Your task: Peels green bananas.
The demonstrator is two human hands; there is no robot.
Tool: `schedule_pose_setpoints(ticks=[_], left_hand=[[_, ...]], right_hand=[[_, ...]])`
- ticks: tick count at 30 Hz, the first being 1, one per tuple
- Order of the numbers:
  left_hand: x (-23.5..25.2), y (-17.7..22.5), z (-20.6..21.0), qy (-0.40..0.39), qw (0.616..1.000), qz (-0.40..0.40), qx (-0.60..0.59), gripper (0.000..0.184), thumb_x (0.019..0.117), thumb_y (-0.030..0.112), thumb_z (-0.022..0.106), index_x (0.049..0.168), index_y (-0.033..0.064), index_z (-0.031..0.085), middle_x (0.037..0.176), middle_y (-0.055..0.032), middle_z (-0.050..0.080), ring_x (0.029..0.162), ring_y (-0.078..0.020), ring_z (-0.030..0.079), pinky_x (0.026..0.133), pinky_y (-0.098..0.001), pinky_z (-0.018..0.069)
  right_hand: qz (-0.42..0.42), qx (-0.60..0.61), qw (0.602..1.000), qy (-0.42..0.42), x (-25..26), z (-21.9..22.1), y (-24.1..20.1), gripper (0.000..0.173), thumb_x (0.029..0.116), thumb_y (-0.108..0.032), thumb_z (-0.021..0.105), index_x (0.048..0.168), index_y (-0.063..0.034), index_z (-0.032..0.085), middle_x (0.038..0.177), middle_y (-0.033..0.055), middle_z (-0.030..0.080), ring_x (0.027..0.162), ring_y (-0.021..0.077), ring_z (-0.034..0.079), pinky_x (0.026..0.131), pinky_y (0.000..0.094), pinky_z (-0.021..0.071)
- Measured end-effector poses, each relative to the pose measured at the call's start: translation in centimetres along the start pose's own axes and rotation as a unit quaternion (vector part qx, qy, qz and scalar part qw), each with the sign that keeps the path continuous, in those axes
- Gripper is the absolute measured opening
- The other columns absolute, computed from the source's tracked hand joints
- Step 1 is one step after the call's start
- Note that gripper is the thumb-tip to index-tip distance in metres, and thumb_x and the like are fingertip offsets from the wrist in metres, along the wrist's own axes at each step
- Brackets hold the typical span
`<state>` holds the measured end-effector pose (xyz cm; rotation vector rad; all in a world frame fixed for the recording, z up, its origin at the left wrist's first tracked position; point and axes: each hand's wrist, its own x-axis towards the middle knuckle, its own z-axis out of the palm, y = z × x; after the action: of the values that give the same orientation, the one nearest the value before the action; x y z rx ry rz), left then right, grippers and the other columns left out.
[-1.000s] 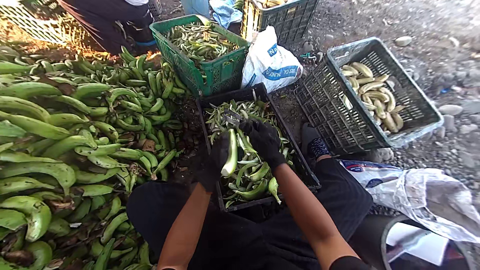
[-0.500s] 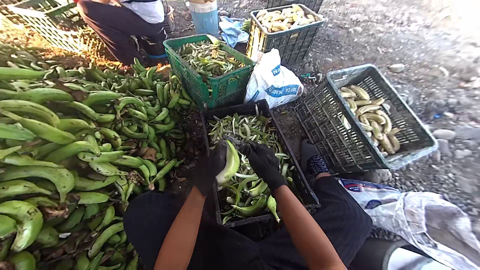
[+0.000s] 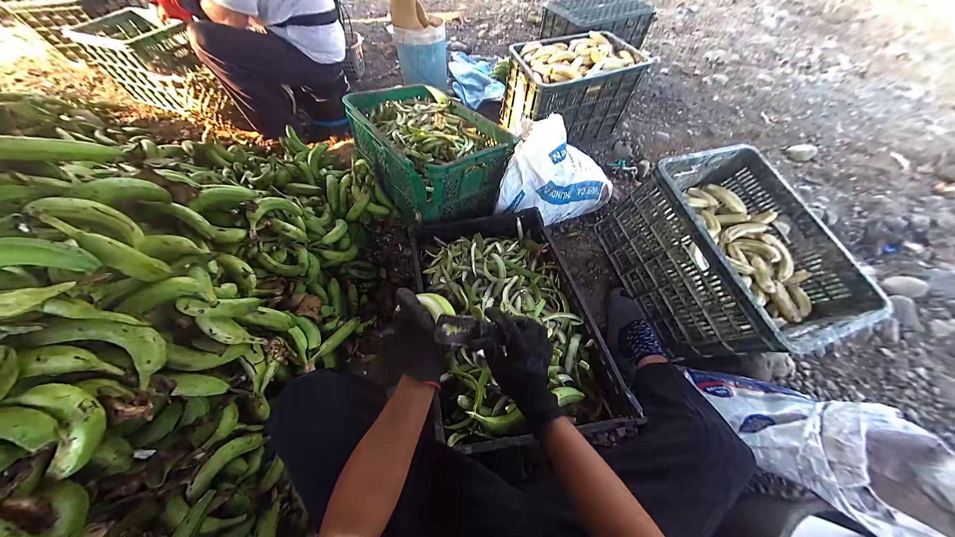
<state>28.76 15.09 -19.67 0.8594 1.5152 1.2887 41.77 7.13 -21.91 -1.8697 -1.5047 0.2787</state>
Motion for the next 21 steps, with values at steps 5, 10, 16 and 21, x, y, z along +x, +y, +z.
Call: schedule_pose_setpoints(ticks=[5, 10, 16, 21], left_hand=[[1.1, -0.6, 0.5, -0.155, 0.982, 0.025, -0.105, 0.051, 0.1108, 0.045, 0.027, 0.132, 0.0080, 0.054, 0.092, -0.0062, 0.066, 0.076, -0.0130, 0.065, 0.067, -0.0333, 0.0574], [1.6, -1.3, -0.9, -0.250, 0.964, 0.077, 0.046, 0.061, 0.1082, 0.054, 0.020, 0.149, 0.0159, 0.044, 0.117, -0.0103, 0.065, 0.097, -0.0170, 0.064, 0.083, -0.0397, 0.0562], [-1.3, 1.5, -0.3, -0.349, 0.907, 0.125, 0.201, 0.052, 0.1119, 0.032, 0.024, 0.131, -0.0049, 0.056, 0.096, -0.0167, 0.066, 0.085, -0.0208, 0.065, 0.082, -0.0410, 0.0557], [1.3, 0.3, -0.7, -0.308, 0.924, -0.083, -0.212, 0.058, 0.1086, 0.050, 0.019, 0.106, 0.0113, 0.062, 0.078, -0.0043, 0.066, 0.068, -0.0144, 0.065, 0.061, -0.0327, 0.0575]], right_hand=[[0.044, -0.024, 0.996, -0.079, 2.2, -1.8, 0.6, 0.057, 0.0995, -0.060, 0.040, 0.140, -0.0286, 0.064, 0.123, 0.0202, 0.068, 0.116, 0.0441, 0.060, 0.090, 0.0653, 0.0458], [0.048, -0.067, 0.995, -0.058, 2.1, -1.1, 0.8, 0.058, 0.0967, -0.063, 0.044, 0.142, -0.0311, 0.063, 0.125, 0.0222, 0.066, 0.118, 0.0467, 0.059, 0.088, 0.0665, 0.0457], [0.126, 0.091, 0.972, -0.177, 5.6, -3.0, 1.7, 0.051, 0.1078, -0.052, 0.036, 0.123, -0.0160, 0.069, 0.105, 0.0140, 0.071, 0.101, 0.0345, 0.066, 0.083, 0.0637, 0.0477], [-0.014, 0.020, 0.998, -0.065, 2.2, -1.1, 2.1, 0.055, 0.0943, -0.054, 0.059, 0.139, -0.0222, 0.065, 0.123, 0.0231, 0.066, 0.118, 0.0466, 0.058, 0.094, 0.0684, 0.0445]])
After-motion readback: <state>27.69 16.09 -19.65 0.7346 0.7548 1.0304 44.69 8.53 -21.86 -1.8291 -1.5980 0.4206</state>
